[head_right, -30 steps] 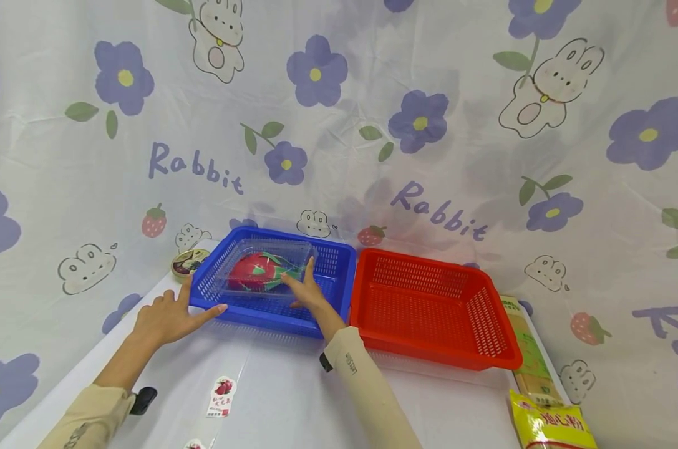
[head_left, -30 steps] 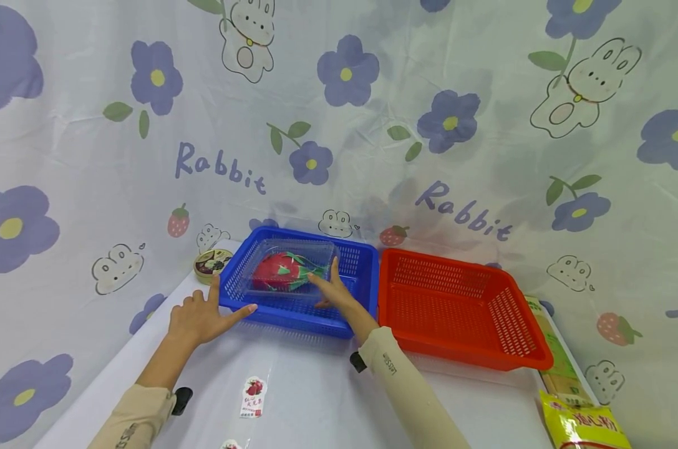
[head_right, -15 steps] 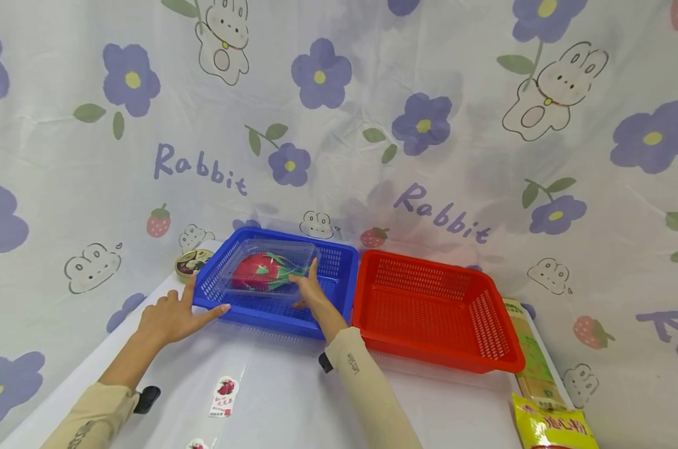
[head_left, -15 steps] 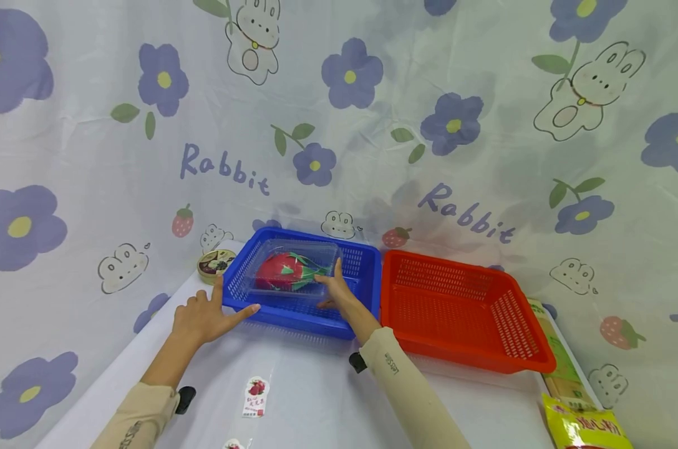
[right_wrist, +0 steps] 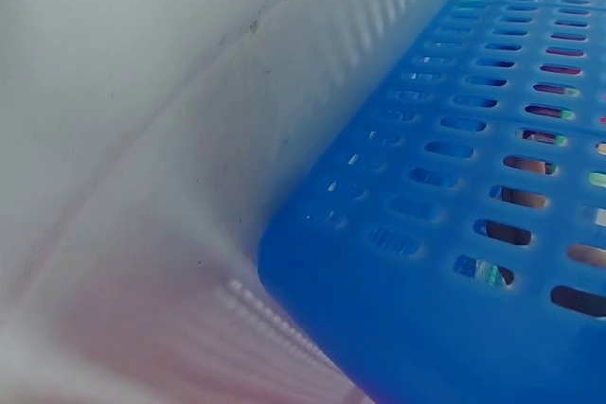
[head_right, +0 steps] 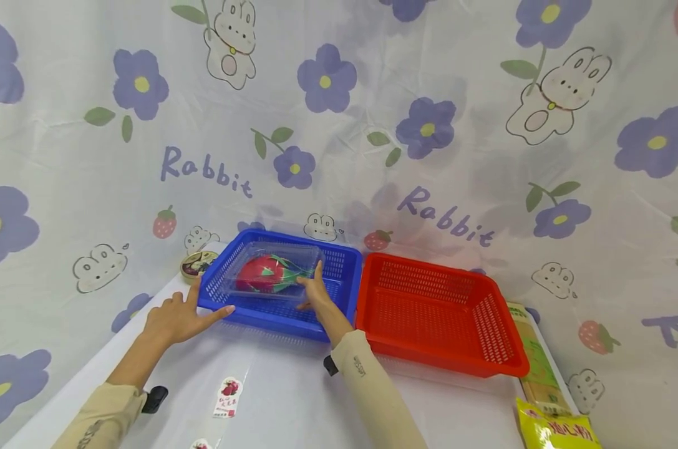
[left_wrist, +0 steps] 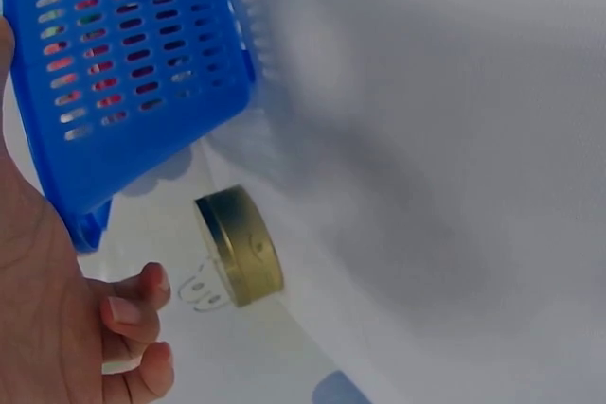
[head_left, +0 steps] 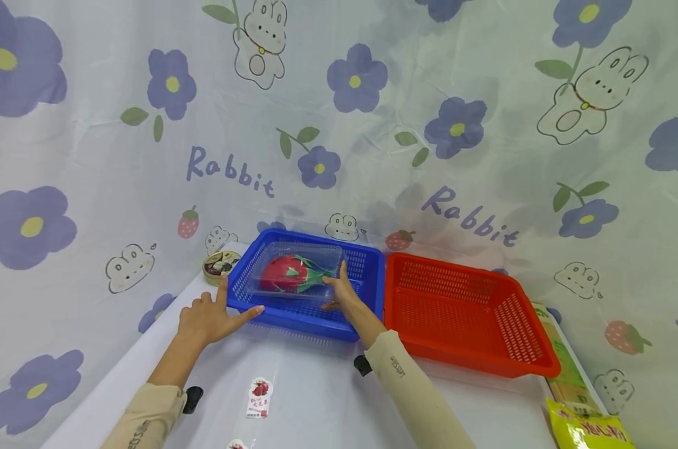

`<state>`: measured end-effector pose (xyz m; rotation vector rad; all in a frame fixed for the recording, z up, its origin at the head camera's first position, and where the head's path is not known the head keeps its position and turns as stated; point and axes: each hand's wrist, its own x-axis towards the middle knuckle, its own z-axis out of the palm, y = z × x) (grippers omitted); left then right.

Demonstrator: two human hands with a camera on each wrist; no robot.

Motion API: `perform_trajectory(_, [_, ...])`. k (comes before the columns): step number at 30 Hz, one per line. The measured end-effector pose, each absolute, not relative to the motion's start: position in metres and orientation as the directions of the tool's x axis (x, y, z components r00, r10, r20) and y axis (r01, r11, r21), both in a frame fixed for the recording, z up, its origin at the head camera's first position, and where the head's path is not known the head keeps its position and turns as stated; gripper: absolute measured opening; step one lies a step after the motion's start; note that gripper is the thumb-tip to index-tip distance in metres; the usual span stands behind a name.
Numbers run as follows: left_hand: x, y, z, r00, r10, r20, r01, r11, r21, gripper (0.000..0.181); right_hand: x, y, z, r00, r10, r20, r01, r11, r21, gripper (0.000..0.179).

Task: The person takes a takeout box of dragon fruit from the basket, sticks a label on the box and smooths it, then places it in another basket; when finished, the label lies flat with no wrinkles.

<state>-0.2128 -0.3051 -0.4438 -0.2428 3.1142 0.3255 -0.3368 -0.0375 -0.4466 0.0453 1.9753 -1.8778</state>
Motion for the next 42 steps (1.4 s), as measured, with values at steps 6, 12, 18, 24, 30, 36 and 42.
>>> perform_trajectory(6, [-0.212, -0.305, -0.443, -0.988, -0.154, -0.013, -0.154, 0.967, 0.202, 0.128, -0.334, -0.034, -0.447, -0.916, -0.266, -0.299, 0.290, 0.076, -0.954, 0.085])
perform_trajectory(12, [-0.212, -0.305, -0.444, -0.987, -0.159, -0.009, -0.157, 0.966, 0.207, 0.128, -0.332, -0.031, -0.446, -0.910, -0.305, -0.279, 0.279, 0.047, -0.959, 0.085])
perform_trajectory(18, [-0.213, -0.305, -0.443, -0.988, -0.156, 0.004, -0.152, 0.967, 0.205, 0.128, -0.330, -0.027, -0.444, -0.912, -0.311, -0.266, 0.273, 0.022, -0.962, 0.084])
perform_trajectory(24, [-0.214, -0.302, -0.439, -0.989, -0.139, 0.050, -0.126, 0.973, 0.195, 0.125, -0.328, -0.024, -0.444, -0.913, -0.309, -0.268, 0.271, 0.034, -0.962, 0.084])
perform_trajectory(30, [-0.220, -0.295, -0.427, -0.981, -0.102, 0.164, -0.072, 0.981, 0.178, 0.112, -0.328, -0.020, -0.442, -0.915, -0.298, -0.272, 0.275, 0.033, -0.961, 0.082])
perform_trajectory(36, [-0.226, -0.292, -0.419, -0.980, -0.088, 0.180, -0.060, 0.986, 0.155, 0.109, -0.323, -0.017, -0.439, -0.915, -0.295, -0.276, 0.282, 0.023, -0.959, 0.081])
perform_trajectory(42, [-0.232, -0.294, -0.421, -0.981, -0.089, 0.174, -0.063, 0.987, 0.149, 0.107, -0.318, -0.015, -0.435, -0.917, -0.301, -0.262, 0.275, -0.002, -0.961, 0.082])
